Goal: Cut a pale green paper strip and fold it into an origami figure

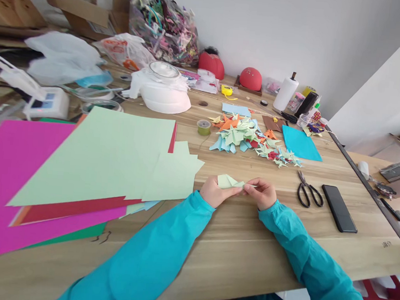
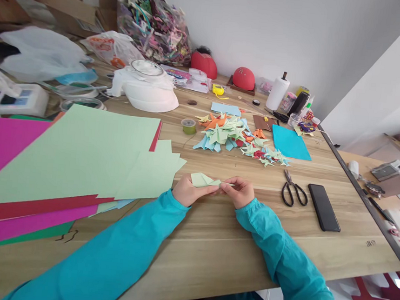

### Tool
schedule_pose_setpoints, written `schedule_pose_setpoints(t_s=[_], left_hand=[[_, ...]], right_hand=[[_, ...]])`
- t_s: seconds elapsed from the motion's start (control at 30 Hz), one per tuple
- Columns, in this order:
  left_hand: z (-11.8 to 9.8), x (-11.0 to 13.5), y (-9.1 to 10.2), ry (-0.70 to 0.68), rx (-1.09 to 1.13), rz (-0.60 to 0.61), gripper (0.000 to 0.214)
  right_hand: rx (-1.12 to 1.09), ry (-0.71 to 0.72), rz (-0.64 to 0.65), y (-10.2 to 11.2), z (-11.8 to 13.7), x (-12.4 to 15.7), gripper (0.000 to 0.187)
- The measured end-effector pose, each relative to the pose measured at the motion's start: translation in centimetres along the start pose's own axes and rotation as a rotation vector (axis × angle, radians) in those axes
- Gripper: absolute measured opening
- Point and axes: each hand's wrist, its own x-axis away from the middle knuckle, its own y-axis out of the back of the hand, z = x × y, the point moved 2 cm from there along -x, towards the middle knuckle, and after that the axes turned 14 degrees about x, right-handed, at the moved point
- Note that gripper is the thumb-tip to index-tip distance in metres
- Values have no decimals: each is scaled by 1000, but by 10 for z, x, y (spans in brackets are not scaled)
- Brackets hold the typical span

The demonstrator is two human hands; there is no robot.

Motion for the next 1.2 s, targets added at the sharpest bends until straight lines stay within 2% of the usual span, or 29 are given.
schedule_pose_setpoints(t_s=[0.23,0.5,0.77,0.97,1.2], left_hand=[[-8,1,-1,16,-40,13,15],[-5,0,2,17,-57,56,17],[-3,-2,3,52,24,56,19],[-2,-4,3,147,146,89,28],[-5,-1,3,65,26,56,24]], right_hand=[[33,3,139,-3,-3,4,28],[108,69,188,0,1,4,26],[73,-8,197,0,-1,3,30],[77,-47,215,1,0,4,31],[41,-123,324,-3,0,7,34]])
